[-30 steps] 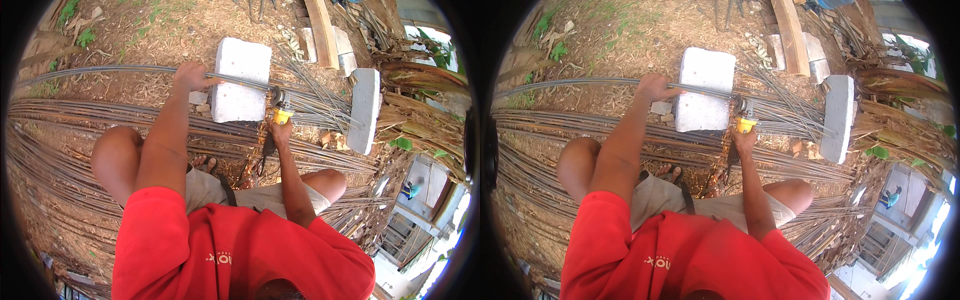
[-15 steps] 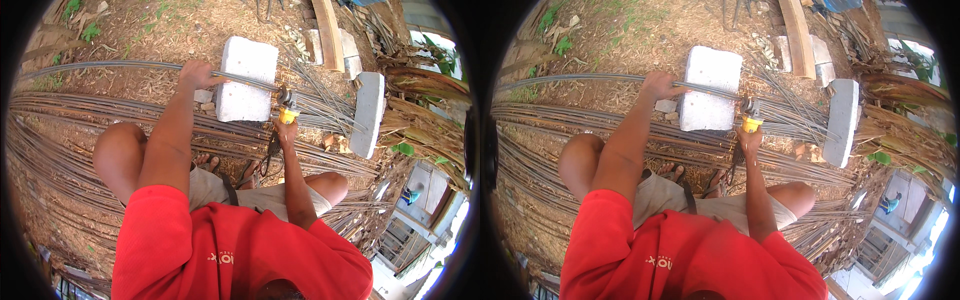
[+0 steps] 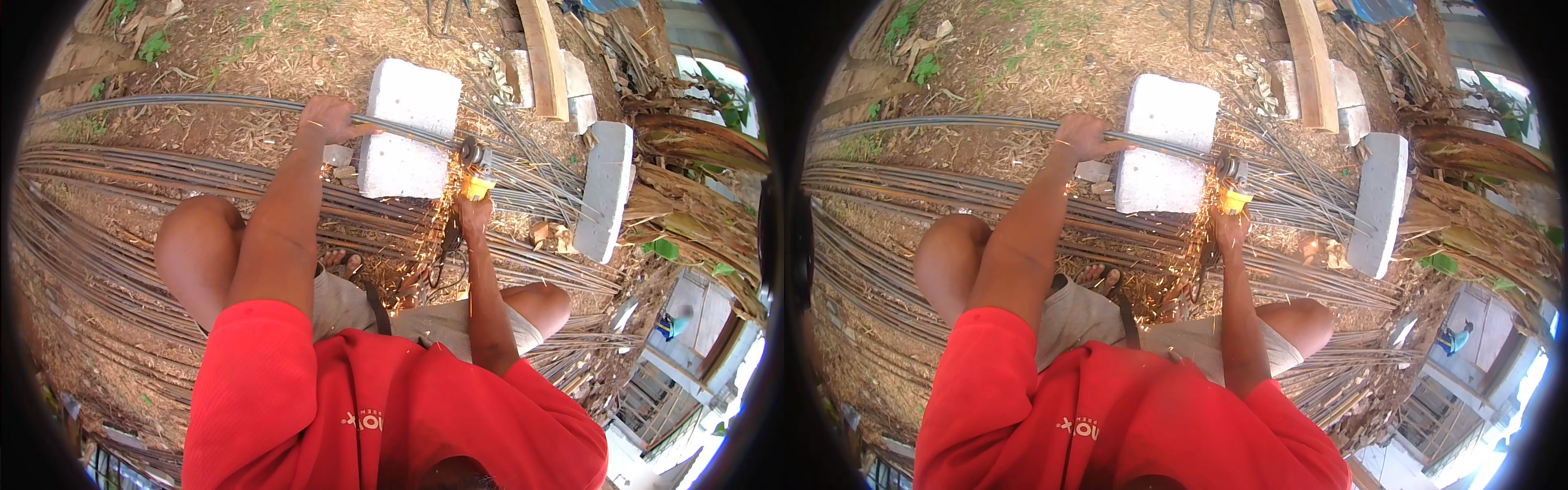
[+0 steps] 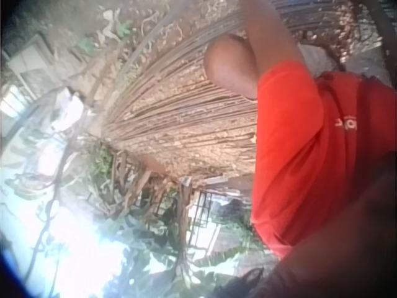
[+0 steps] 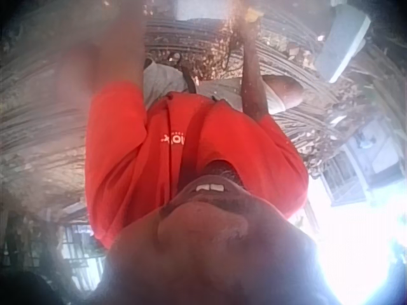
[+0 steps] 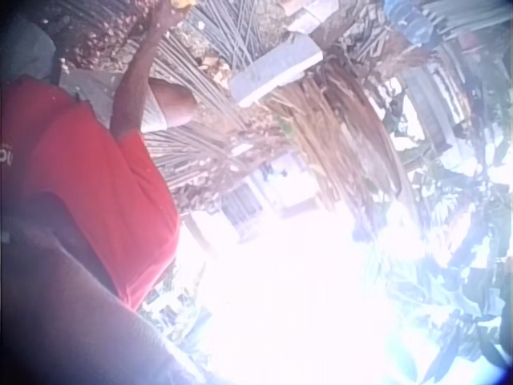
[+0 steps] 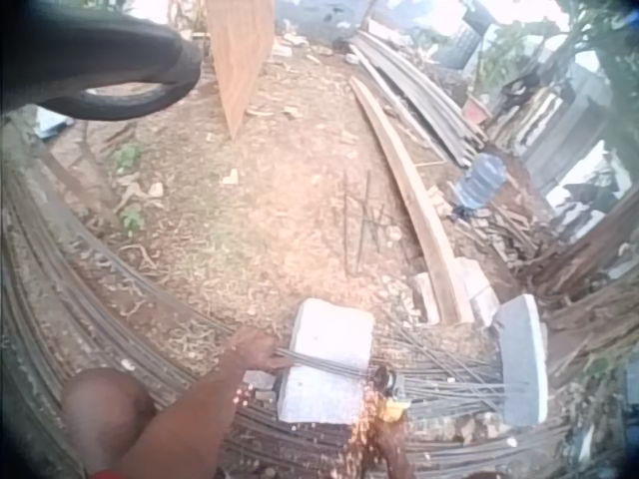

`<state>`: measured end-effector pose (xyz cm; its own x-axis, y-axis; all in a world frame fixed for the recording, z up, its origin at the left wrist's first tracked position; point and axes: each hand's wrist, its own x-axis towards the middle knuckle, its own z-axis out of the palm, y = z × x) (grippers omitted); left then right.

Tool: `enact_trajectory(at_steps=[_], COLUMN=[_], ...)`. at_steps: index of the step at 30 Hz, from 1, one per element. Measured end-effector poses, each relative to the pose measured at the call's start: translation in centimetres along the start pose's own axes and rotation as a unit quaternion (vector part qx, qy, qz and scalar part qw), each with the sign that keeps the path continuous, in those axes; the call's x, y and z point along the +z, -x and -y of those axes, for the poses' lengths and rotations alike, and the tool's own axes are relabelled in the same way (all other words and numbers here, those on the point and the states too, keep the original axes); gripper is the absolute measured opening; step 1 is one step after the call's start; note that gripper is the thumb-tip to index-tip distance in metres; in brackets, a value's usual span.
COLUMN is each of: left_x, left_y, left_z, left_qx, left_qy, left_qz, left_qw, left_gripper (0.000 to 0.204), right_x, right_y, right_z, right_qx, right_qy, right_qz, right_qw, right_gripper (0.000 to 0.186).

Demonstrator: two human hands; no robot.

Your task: The person uses an angle grinder to cut multiple metal rods placed on a white block. They repeatedly position the rods and cut them, producing sparks, then move the cut pieces aside.

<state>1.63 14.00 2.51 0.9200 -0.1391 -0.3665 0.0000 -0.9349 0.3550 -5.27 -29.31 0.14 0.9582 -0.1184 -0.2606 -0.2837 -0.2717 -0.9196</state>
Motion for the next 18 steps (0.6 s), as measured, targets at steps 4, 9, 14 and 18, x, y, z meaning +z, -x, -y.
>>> enact_trajectory(at_steps=[4,9,14,18], left_x=[0.0,0.0,-0.1,-0.5], left_y=[-0.1,-0.3,-0.3,0.0], left_z=[0.0,0.0,0.0,-0.1], left_qx=[-0.004,-0.012,-0.011,-0.006], left_qy=[-0.003,-0.01,-0.008,-0.006], left_qz=[0.017,0.044,0.046,0.038], left_qw=[1.0,0.999,0.999,0.999], left_gripper=[0.103,0.104,0.104,0.105], right_x=[0.0,0.1,0.5,0.7], right_y=[-0.6,-0.6,-0.8,-0.6], right_z=[-0.6,-0.3,0.4,0.8], right_qx=[0.02,0.056,0.05,0.002], right_qy=[-0.052,0.041,0.076,0.022], right_qz=[0.022,-0.028,-0.025,-0.004], right_qw=[0.998,0.997,0.996,1.0], right_gripper=[0.04,0.041,0.038,0.038])
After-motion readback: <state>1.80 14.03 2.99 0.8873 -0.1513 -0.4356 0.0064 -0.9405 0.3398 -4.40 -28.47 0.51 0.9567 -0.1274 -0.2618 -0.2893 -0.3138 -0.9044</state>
